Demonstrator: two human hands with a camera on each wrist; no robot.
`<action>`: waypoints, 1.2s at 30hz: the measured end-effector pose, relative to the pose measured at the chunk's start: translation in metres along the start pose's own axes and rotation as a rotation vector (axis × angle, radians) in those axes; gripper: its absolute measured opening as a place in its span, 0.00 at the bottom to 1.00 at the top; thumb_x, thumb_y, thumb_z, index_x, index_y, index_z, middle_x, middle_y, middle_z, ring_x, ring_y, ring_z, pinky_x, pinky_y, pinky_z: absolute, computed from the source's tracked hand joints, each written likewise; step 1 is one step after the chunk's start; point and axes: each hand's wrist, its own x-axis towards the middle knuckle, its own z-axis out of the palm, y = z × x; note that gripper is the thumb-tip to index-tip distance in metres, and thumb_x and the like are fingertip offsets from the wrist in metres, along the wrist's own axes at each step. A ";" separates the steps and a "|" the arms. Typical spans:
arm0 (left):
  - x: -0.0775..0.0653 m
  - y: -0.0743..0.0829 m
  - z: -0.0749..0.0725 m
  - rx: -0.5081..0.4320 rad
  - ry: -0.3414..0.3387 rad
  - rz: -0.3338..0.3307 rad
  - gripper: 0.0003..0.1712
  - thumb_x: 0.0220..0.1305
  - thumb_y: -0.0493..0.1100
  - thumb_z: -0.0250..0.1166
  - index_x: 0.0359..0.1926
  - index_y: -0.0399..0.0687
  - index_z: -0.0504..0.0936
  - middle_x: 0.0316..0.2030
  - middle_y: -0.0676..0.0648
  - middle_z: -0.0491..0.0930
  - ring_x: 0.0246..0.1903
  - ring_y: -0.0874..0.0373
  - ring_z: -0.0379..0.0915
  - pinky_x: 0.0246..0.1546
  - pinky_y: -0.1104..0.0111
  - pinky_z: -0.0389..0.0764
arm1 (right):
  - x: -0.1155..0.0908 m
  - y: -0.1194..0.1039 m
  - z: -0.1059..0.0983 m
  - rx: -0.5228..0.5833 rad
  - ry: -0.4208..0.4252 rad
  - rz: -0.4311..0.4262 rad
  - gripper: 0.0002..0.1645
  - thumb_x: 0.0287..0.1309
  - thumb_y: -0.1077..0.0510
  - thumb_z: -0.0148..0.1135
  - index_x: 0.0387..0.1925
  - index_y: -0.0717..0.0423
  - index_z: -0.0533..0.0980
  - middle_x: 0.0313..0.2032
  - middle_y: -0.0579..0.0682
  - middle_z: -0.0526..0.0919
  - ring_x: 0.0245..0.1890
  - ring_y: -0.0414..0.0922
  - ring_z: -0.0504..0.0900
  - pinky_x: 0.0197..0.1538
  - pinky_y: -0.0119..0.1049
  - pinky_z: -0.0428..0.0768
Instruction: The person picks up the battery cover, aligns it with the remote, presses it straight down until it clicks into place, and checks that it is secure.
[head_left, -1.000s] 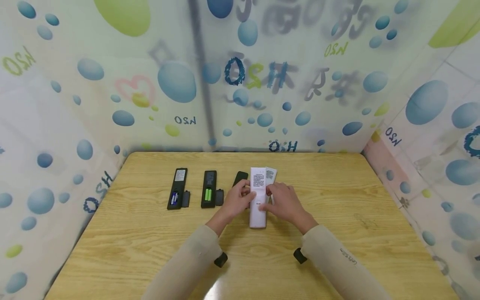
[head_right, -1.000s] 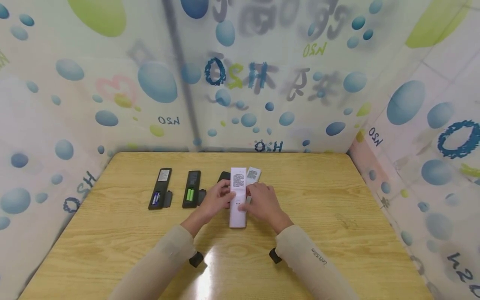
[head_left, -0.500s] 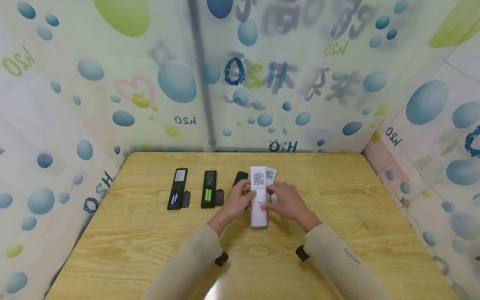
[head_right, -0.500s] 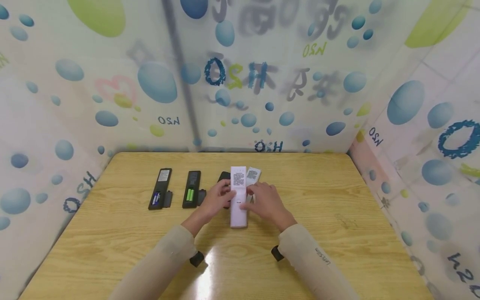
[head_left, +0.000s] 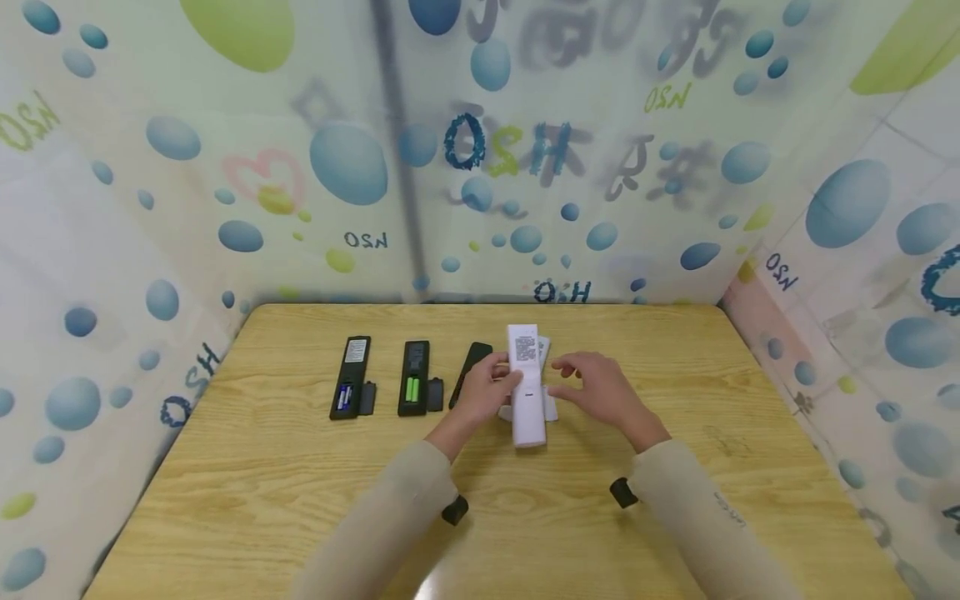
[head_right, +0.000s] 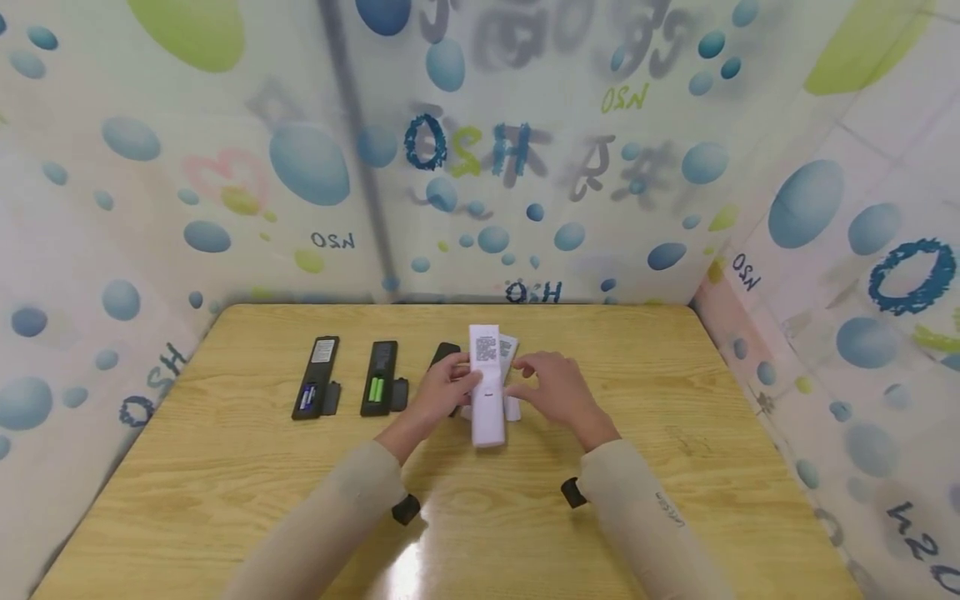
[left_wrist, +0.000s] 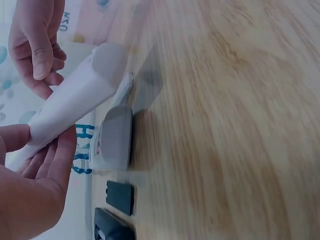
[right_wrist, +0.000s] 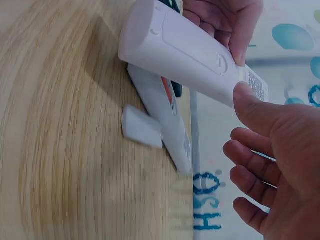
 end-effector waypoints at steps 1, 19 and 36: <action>0.002 0.000 0.002 -0.001 0.000 -0.005 0.25 0.71 0.44 0.59 0.66 0.43 0.69 0.55 0.38 0.79 0.46 0.50 0.82 0.40 0.63 0.86 | -0.001 0.003 -0.002 -0.002 -0.004 0.011 0.27 0.59 0.45 0.67 0.56 0.54 0.78 0.48 0.51 0.84 0.45 0.48 0.79 0.49 0.47 0.79; 0.031 0.005 0.081 -0.018 0.054 -0.160 0.24 0.70 0.47 0.60 0.63 0.44 0.74 0.50 0.43 0.83 0.39 0.57 0.82 0.38 0.66 0.85 | -0.030 0.060 -0.039 -0.065 0.009 0.082 0.22 0.61 0.51 0.65 0.52 0.61 0.78 0.42 0.55 0.84 0.40 0.50 0.79 0.46 0.50 0.79; 0.045 0.001 0.112 0.095 0.069 -0.167 0.20 0.68 0.48 0.62 0.54 0.40 0.80 0.38 0.45 0.85 0.30 0.60 0.81 0.30 0.69 0.82 | -0.033 0.075 -0.047 -0.091 0.010 0.103 0.22 0.61 0.51 0.65 0.51 0.62 0.79 0.39 0.54 0.84 0.38 0.49 0.77 0.44 0.48 0.78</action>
